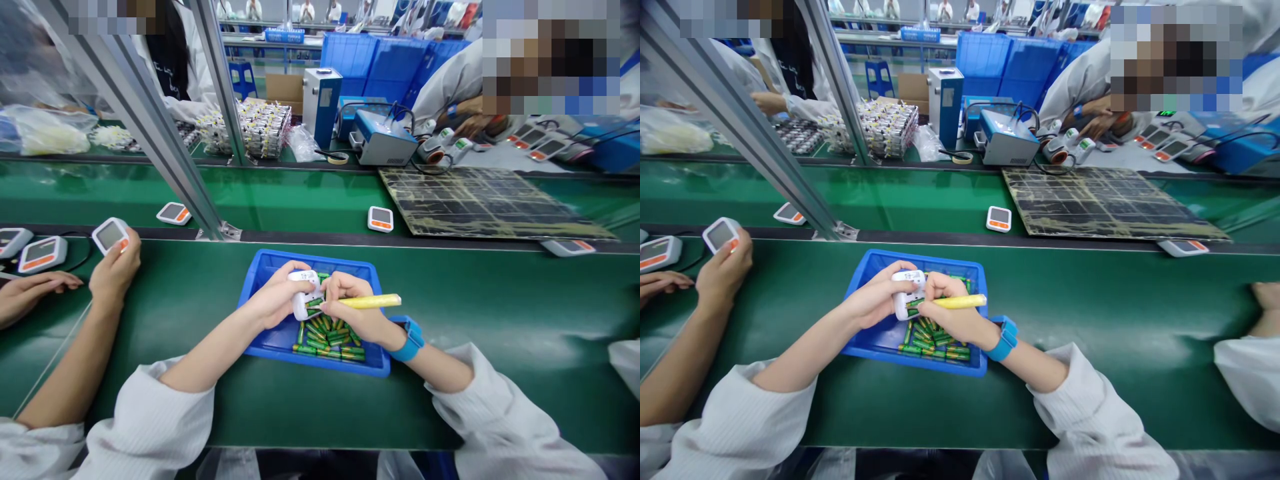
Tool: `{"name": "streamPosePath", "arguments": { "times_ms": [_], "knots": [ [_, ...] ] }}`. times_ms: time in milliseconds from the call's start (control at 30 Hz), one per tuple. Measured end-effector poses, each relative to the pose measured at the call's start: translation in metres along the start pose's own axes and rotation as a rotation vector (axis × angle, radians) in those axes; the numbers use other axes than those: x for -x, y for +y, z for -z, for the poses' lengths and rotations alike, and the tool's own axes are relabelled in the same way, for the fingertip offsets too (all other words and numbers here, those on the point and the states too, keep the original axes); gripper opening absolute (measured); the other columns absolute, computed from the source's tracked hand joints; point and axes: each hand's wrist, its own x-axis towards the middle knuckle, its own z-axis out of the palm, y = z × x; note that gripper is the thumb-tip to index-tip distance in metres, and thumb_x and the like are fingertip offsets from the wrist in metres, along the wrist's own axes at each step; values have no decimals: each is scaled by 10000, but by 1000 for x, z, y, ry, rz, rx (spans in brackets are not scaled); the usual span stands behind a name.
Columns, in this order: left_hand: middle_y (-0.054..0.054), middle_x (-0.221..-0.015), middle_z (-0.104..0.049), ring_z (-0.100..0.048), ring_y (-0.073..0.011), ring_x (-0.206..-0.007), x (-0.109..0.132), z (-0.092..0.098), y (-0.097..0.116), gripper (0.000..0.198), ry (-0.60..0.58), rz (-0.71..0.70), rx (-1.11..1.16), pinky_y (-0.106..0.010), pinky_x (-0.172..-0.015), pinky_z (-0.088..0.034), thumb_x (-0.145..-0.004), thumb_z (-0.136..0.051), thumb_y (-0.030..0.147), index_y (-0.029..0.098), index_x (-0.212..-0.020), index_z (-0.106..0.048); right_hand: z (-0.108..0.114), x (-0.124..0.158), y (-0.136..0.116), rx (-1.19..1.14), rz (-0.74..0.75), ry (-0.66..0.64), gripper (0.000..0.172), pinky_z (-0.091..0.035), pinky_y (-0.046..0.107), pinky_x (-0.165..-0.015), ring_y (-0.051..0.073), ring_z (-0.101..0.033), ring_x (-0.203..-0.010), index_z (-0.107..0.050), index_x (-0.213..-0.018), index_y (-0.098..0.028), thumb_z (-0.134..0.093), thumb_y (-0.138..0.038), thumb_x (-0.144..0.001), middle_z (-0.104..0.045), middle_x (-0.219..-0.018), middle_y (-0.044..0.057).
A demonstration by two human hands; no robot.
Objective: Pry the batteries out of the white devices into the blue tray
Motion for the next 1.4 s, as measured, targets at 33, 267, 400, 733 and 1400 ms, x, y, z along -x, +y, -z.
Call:
{"name": "streamPosePath", "arguments": {
  "times_ms": [33, 267, 400, 733, 1400],
  "knots": [
    [18, -749, -600, -571, -121, -607, 0, 0, 0, 404, -2, 2, 1, -224, -513, -459, -607, -704, 130, 204, -940, -488, 0, 0, 1, 12, 9, 7, 220, -337, 267, -573, 138, -437, -614, -422, -600, -213, -608, -134, -687, -445, -565, -40],
    [24, -739, -593, -562, -104, -626, 0, -1, 0, 437, -25, -26, -11, -208, -548, -443, -562, -731, 133, 190, -919, -485, 2, 1, -4, 205, 114, -42, 223, -326, 278, -582, 138, -412, -622, -368, -609, -217, -556, -168, -718, -435, -623, -27],
    [24, -759, -590, -557, -100, -630, 1, 0, -1, 477, -45, -35, -50, -211, -557, -432, -571, -757, 164, 198, -953, -474, 1, 1, -6, 404, 356, -127, 236, -383, 322, -661, 157, -418, -628, -315, -622, -230, -504, -125, -718, -432, -589, -30],
    [52, -698, -547, -510, -88, -574, 0, 2, -5, 453, -63, -75, -171, -196, -501, -347, -580, -643, 157, 219, -995, -474, -6, 4, -4, 717, 606, -149, 245, -410, 366, -739, 121, -266, -483, -297, -596, -229, -478, -77, -663, -331, -494, -69],
    [-8, -902, -716, -679, -146, -911, 40, 109, 24, 472, 57, -22, 138, -235, -685, -583, -611, -580, -128, 236, -906, -639, 18, 0, 13, 99, 113, 43, 244, -440, 321, -642, 160, -512, -602, -369, -564, -227, -559, -113, -666, -422, -511, -48]
  ]
}}
